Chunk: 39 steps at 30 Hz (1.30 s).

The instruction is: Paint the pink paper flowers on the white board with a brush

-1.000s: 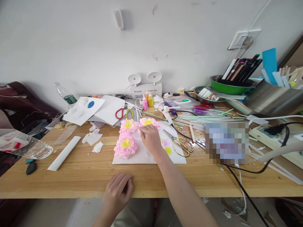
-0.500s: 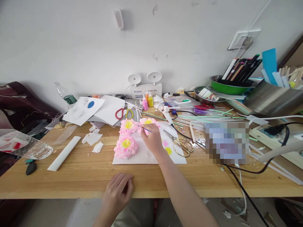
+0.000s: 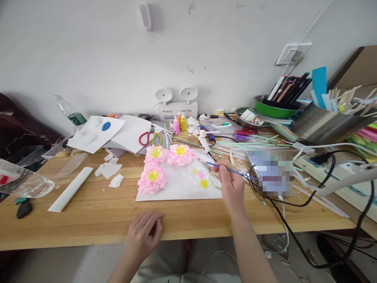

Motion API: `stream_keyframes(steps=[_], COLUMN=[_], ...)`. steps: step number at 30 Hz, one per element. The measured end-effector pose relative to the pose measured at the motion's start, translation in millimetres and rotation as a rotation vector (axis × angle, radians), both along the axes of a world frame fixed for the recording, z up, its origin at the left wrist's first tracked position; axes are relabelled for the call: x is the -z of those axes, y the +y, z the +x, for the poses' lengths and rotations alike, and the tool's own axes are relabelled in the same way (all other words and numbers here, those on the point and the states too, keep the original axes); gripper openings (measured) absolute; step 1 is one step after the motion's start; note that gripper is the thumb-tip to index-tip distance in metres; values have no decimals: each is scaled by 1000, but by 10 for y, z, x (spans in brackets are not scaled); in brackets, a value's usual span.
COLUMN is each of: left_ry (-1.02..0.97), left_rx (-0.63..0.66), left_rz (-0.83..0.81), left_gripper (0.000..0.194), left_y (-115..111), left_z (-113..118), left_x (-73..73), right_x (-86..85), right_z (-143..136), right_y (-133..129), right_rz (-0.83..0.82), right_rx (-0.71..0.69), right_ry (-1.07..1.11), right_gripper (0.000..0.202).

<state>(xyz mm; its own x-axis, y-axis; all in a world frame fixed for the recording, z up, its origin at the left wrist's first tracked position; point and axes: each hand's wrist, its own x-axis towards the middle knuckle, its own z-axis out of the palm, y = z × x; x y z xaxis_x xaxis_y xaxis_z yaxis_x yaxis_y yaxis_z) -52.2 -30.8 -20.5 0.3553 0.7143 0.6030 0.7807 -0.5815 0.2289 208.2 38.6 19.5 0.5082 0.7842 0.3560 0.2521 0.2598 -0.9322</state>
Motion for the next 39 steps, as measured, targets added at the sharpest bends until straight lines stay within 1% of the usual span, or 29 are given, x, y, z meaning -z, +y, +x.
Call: stream_keyframes(steps=[3,5,7,13,20,25,29,32,39], left_ry=[5,8,8,9,13,22,27,22,19], left_rx=[7,11,12,14,13,6,6,11,15], left_rz=[2,-1,1,4,-1,16,10,15,17], left_gripper=[14,14,14,14,14,14,14,14,13], left_y=[7,7,4,8,5,1,6,6,-8], left_z=[-3,-3,-3,-6,-12,-13,-8,-7,-18], left_x=[-5,-9,-8,9,10,-2,-11,-10,3], right_x=[226,333,383,368,423,412,396,405,419], right_z=[81,86,73,27,40,45,38,38,45], right_y=[-141,-192,-212,-167,-136,-149,-152,-149,-141], right_rz=[-29,-32,-40,-75,-91,-91,-92,-109,-122], right_rx=[114,134,131,137,137,184,170,156,173], right_ry=[-119,-204,-273,-442,-501,-505,-494,-467,-434], right_gripper=[27,29,30,32,33,34,33,36,37])
